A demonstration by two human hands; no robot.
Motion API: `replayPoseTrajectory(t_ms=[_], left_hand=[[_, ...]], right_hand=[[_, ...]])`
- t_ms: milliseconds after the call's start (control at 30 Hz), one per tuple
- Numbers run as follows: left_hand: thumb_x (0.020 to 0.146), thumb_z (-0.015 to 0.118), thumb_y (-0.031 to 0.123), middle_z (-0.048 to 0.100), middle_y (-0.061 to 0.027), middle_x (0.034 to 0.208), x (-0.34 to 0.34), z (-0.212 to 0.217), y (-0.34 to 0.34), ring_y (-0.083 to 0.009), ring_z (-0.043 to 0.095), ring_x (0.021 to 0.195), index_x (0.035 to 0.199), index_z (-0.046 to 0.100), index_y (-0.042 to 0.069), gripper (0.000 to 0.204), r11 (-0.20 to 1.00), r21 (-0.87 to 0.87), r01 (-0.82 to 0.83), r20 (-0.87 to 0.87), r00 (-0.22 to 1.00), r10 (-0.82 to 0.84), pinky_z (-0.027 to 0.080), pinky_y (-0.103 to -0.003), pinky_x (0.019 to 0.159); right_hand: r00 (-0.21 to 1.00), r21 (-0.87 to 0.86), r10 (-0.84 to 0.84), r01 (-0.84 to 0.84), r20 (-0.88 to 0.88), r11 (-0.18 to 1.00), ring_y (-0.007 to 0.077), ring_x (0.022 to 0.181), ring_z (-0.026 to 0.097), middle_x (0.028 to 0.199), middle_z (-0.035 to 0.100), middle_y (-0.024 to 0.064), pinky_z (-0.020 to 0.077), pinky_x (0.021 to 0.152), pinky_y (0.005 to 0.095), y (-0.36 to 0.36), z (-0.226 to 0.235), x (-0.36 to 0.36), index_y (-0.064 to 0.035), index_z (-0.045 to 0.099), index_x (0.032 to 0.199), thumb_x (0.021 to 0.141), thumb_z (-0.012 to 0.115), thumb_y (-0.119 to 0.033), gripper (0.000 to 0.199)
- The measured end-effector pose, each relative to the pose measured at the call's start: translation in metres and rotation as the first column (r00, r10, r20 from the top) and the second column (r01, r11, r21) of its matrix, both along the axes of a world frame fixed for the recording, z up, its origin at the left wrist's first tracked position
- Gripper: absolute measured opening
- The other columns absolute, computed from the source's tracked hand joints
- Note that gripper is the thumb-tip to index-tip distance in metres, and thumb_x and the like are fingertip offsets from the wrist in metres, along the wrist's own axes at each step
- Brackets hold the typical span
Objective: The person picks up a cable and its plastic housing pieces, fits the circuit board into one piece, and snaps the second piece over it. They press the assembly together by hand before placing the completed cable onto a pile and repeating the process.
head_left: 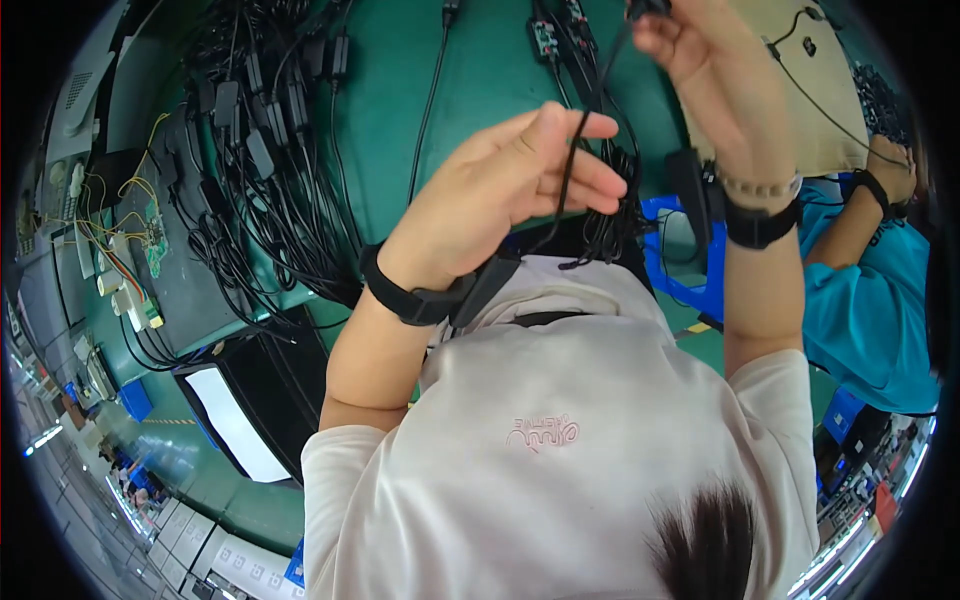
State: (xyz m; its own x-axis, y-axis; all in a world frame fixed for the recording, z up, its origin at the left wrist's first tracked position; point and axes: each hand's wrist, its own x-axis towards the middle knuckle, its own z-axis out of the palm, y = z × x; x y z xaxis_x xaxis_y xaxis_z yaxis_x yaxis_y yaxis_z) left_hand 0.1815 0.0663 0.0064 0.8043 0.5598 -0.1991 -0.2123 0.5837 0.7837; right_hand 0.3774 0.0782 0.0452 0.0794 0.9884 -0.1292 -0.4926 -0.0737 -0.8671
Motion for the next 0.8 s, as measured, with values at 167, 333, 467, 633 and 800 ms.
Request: replayPoseTrajectory(t_ms=[167,333,467,633,800], left_hand=[[0.094,0.032,0.033,0.056,-0.0196,0.103,-0.003,0.006,0.007,-0.0272,0.057,0.096,0.123,0.038,-0.006,0.048,0.993,0.110,-0.050,-0.065,0.996,0.058,0.044,-0.037,0.087],[0.094,0.033,0.027,0.055,-0.0202,0.105,-0.006,0.002,0.005,-0.0267,0.057,0.096,0.123,0.038,-0.006,0.044,0.991,0.113,-0.075,-0.041,0.996,0.080,0.044,-0.038,0.088],[0.093,0.038,0.024,0.056,-0.0191,0.106,-0.007,0.000,0.004,-0.0256,0.057,0.096,0.123,0.039,-0.005,0.041,0.994,0.080,-0.069,-0.013,0.997,0.070,0.045,-0.037,0.087],[0.087,0.053,0.016,0.059,-0.0128,0.099,0.000,0.003,0.005,-0.0199,0.059,0.090,0.115,0.047,-0.001,0.034,0.984,0.131,-0.120,-0.065,0.989,0.129,0.046,-0.030,0.082],[0.088,0.051,0.015,0.057,-0.0137,0.105,-0.003,0.023,0.002,-0.0205,0.057,0.094,0.122,0.041,-0.002,0.039,0.894,0.277,-0.352,-0.050,0.924,0.380,0.045,-0.034,0.085]], right_hand=[[0.989,0.093,0.077,-0.089,0.125,0.992,0.0125,0.068,0.058,0.078,0.059,0.0019,0.0476,0.061,0.0235,0.010,0.011,-0.001,-0.0050,0.058,0.086,0.086,0.055,-0.016,0.012],[0.952,0.229,0.141,-0.206,0.272,0.951,0.0107,0.068,0.058,0.078,0.060,0.0011,0.0480,0.062,0.0226,0.020,0.013,-0.005,-0.0040,0.059,0.087,0.087,0.055,-0.019,0.015],[0.935,0.225,0.157,-0.236,0.319,0.945,0.0104,0.067,0.057,0.079,0.059,0.0017,0.0477,0.061,0.0223,0.021,0.005,-0.003,-0.0029,0.058,0.090,0.086,0.055,-0.020,0.018],[0.912,0.182,0.162,-0.245,0.377,0.952,0.0107,0.065,0.056,0.082,0.059,0.0036,0.0468,0.058,0.0220,0.025,0.004,0.001,-0.0005,0.056,0.098,0.084,0.057,-0.022,0.025],[0.878,0.309,0.155,-0.318,0.454,0.896,0.0109,0.063,0.055,0.085,0.058,0.0052,0.0461,0.055,0.0218,0.021,0.012,-0.005,0.0013,0.054,0.103,0.083,0.059,-0.023,0.032]])
